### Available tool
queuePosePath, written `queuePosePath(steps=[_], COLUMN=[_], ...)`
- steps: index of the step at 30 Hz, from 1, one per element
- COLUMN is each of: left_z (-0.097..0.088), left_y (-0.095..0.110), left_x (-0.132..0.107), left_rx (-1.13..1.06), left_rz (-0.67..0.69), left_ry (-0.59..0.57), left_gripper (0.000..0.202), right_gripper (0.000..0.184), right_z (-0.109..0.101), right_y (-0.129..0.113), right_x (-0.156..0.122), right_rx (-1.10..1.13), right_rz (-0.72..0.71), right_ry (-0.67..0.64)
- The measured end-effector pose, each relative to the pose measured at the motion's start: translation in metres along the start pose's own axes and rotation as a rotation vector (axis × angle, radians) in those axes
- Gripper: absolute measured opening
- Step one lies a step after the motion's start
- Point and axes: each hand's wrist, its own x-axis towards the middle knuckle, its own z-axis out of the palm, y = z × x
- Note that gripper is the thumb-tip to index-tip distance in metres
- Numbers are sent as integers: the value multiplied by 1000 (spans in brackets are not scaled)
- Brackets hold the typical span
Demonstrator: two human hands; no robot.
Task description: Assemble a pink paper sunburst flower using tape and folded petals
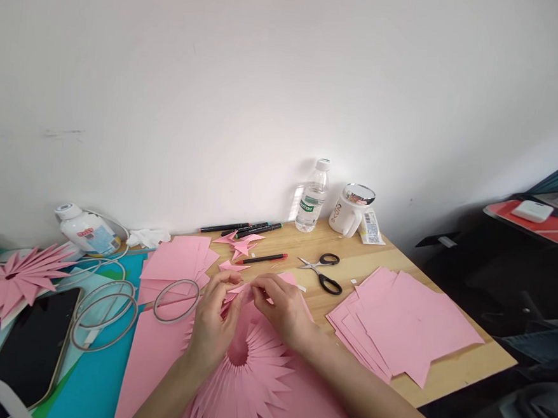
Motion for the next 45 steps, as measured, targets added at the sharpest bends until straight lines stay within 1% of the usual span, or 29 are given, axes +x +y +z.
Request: queuePosePath(steps=[3,6,9,12,14,20,24,29,35,45], left_z=[-1,-1,0,1,0,-6,-8,-8,-7,-7], left_y=[0,1,0,-1,-1,4,8,8,4,5], left_x=[1,1,0,0,0,3,3,2,2,1], left_rx=[1,-6,-8,-1,3,-74,-125,-124,-114,-131], left_rz=[-3,-1,8,21,15,5,-7,3,47,16], left_ry=[-5,-13,-12,-5,-4,-16,-14,-17,-12,-9], left_gripper=[9,9,9,9,9,12,16,18,18,15], right_gripper=[17,11,11,15,16,6,6,8,8,10], right_z=[1,2,1,0,0,-2,-5,-7,-8,-6], right_y=[2,2,2,1,1,2,0,-3,-5,-4], right_x=[0,-1,-2,-1,-1,0,1,3,3,0], right_rx=[105,168,117,47,41,285,336,342,265,167], right_rz=[73,101,82,59,66,187,199,180,93,7], right_ry=[31,39,24,11,4,20,47,69,106,135])
